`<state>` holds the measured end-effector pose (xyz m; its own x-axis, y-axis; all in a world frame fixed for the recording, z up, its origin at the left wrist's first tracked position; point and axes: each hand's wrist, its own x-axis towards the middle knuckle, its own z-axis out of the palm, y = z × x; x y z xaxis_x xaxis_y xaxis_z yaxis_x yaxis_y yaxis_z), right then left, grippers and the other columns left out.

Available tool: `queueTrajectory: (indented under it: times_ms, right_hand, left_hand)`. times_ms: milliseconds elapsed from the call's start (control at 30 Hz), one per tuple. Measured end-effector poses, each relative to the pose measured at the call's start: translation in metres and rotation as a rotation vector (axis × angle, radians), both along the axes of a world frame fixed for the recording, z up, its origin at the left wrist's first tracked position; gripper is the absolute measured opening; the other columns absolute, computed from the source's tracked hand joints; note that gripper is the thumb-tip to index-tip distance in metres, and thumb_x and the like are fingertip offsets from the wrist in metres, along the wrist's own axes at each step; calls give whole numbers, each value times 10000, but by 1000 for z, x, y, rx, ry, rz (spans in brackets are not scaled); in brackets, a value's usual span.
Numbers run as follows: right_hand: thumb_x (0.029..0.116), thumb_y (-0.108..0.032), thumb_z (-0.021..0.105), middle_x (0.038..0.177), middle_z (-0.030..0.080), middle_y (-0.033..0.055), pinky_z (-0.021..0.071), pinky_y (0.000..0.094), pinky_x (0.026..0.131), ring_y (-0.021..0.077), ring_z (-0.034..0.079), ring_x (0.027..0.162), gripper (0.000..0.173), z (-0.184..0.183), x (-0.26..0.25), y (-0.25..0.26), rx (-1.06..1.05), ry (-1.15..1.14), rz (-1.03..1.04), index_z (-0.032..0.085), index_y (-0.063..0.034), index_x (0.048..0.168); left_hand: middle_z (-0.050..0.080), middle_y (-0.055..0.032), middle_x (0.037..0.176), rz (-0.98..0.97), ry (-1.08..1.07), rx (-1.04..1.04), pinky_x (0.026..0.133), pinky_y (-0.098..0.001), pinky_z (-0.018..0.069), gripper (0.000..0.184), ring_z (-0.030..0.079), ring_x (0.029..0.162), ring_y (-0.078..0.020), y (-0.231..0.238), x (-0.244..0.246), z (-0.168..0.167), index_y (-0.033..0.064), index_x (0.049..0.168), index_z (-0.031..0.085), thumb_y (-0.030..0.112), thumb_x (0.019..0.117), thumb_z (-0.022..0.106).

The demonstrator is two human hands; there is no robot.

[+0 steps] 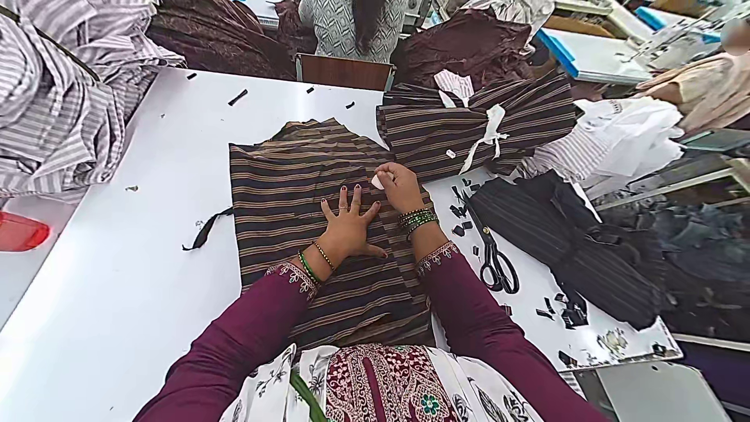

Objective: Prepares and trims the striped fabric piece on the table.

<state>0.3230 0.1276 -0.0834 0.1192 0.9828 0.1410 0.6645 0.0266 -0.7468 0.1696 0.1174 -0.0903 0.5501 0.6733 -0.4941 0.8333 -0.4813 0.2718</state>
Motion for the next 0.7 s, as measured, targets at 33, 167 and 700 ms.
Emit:
queueTrajectory:
  times_ms: [33,167,700]
  right_hand:
    - [1072,-151,524,1062,682,207,536,498,823,321,666,917,225,0,2,-3,-10,0,10,680,-1,1133]
    - [978,-82,660,986,704,224,527,554,857,368,679,932,131,5,-5,2,-218,-126,106,713,25,1030]
    - [940,-89,658,849,661,200,525,549,679,364,655,781,78,-14,-9,19,-92,-194,72,677,-15,926]
  left_hand:
    - [-211,-181,1694,1,2,2,1079,-850,-8,1174,-192,1530,-504,0,0,0,376,1655,64,822,749,662]
    - [-218,-189,1690,-6,16,3,1072,-853,-21,1192,-204,1526,-504,0,1,0,366,1657,39,837,745,647]
    - [-208,-177,1696,4,-5,3,1069,-859,-32,1183,-210,1530,-488,-1,2,-2,375,1655,77,824,735,671]
